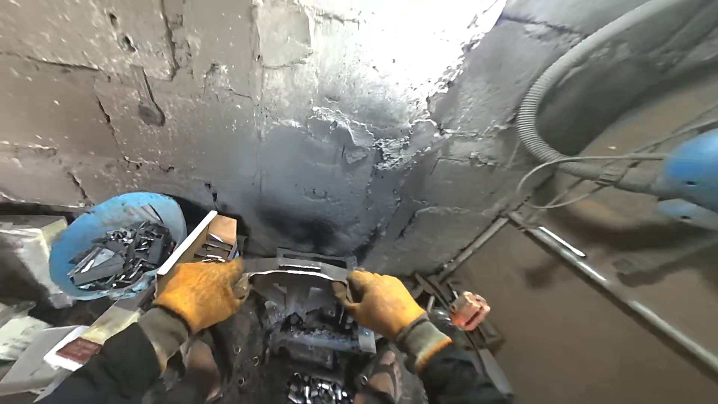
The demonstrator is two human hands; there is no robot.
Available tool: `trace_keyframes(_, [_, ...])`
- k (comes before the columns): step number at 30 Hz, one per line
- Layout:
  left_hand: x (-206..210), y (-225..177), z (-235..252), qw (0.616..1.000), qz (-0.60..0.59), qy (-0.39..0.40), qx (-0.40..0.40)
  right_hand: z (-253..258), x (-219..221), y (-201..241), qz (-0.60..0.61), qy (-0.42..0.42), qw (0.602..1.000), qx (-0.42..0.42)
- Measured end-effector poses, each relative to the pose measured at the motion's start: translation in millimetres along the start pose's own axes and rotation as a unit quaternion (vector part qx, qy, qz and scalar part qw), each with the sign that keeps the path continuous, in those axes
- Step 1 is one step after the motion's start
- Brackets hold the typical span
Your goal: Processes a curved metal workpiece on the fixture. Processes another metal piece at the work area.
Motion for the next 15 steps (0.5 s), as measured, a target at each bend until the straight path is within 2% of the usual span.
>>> trace_keyframes(3, [-10,9,16,0.999,0.020,0.047,-0.007,22,-7,1,-0.015,0.011,1.000,-0.021])
trace_keyframes(6, [-7,8,20,0.999,0.013,0.048,0.004,16,-8,1,-0.015,0.022,1.000,-0.003])
trace_keyframes(8, [-7,6,11,1.000,-0.002,-0.011,0.006,6,-8,0,-0.017,-0.046,0.999,-0.003])
trace_keyframes(10, [-7,7,6,0.991,-0.014,-0.128,0.020,1,-12,-2,-0.032,-0.173,0.984,-0.034])
trace_keyframes(11, [-3,6,6,0.986,-0.024,-0.162,0.028,-2,-12,-1,-0.033,-0.214,0.975,-0.056])
trace_keyframes(13, [11,1,10,0.992,-0.064,-0.103,0.024,-4,0,-4,-0.035,-0.190,0.978,-0.079])
trace_keyframes(15, [28,-3,19,0.997,-0.076,-0.002,0.005,2,22,-9,-0.040,-0.096,0.991,-0.080])
Point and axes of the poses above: each hand's wrist, its own z-axis towards the middle knuckle, its own x-axis out of the palm, y = z × x, the point moved 4 cm from there along z, towards the middle knuckle, and after that the axes turned 1 degree about -z, right-handed, at the moved point
